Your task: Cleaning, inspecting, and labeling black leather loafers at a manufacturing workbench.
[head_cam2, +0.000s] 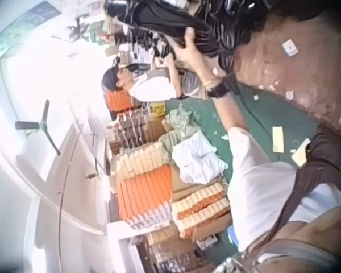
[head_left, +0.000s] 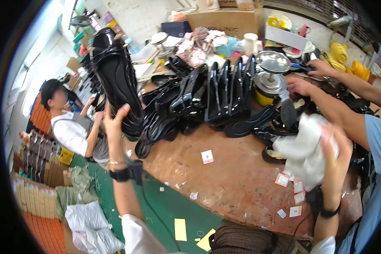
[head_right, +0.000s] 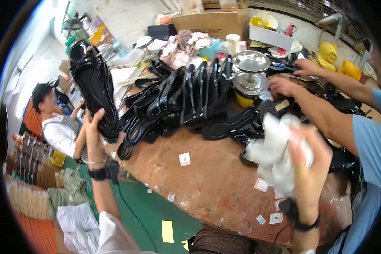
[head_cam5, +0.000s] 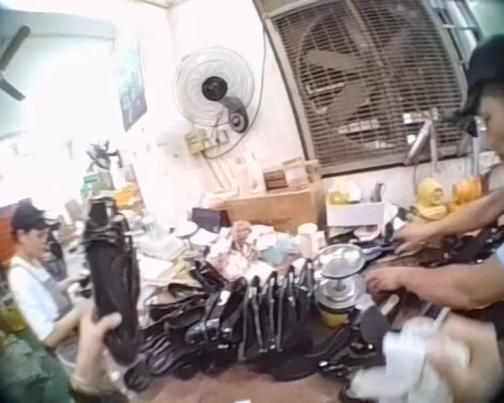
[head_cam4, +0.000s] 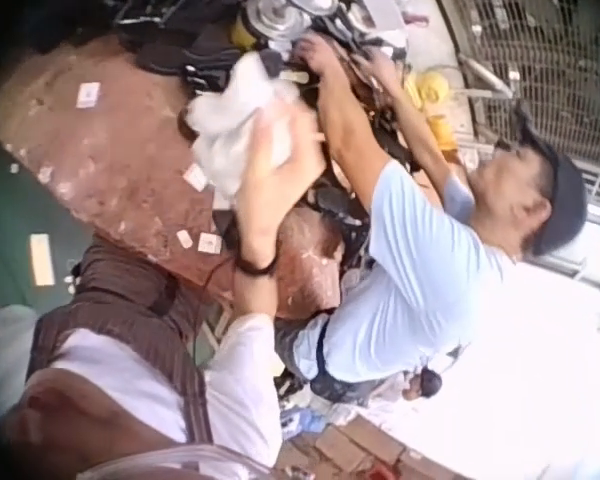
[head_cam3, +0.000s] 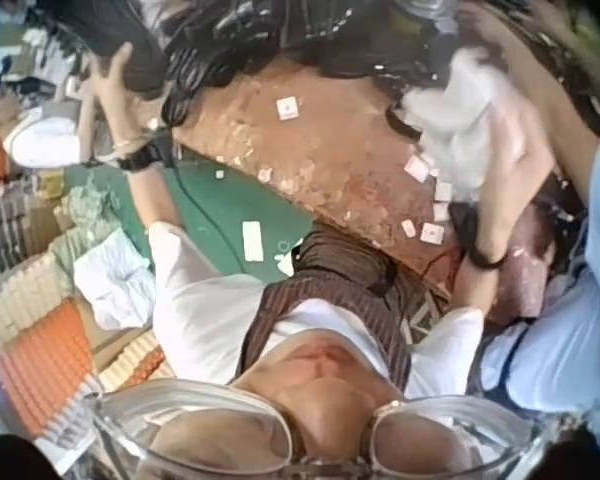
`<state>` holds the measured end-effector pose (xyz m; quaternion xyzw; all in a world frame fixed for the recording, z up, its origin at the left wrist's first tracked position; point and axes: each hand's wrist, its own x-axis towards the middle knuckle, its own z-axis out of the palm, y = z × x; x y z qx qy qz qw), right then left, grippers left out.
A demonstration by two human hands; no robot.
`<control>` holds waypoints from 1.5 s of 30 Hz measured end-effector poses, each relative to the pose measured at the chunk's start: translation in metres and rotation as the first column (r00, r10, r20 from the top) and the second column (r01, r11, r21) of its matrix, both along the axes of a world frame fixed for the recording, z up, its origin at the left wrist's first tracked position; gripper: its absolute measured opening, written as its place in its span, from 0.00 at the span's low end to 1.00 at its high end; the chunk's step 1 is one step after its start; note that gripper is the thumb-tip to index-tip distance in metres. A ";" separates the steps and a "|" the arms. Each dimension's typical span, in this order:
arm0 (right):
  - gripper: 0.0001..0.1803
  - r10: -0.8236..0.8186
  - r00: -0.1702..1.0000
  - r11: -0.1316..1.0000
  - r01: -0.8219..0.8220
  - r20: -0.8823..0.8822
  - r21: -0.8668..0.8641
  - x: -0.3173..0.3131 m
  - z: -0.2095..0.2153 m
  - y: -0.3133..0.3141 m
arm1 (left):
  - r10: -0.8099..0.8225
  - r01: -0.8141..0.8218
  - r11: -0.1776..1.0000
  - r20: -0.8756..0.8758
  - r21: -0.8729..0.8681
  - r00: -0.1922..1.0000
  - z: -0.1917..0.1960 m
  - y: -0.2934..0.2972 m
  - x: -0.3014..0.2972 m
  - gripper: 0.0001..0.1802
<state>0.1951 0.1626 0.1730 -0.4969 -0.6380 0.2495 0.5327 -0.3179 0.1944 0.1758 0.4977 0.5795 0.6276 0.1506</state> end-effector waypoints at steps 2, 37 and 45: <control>0.17 -0.031 0.996 0.993 0.040 -0.084 0.113 0.000 0.031 0.051 | 0.168 -0.166 0.986 -0.194 0.028 0.967 0.000 0.044 -0.020 0.47; 0.06 -0.367 0.825 0.739 0.539 0.430 -0.404 0.083 -0.187 -0.120 | -0.717 0.596 0.635 -0.088 -0.491 0.692 -0.128 -0.009 0.345 0.17; 0.07 -0.320 0.823 0.834 0.480 0.469 -0.273 0.100 -0.225 -0.113 | 0.196 -0.211 0.975 -0.730 0.073 0.654 -0.158 0.035 0.265 0.34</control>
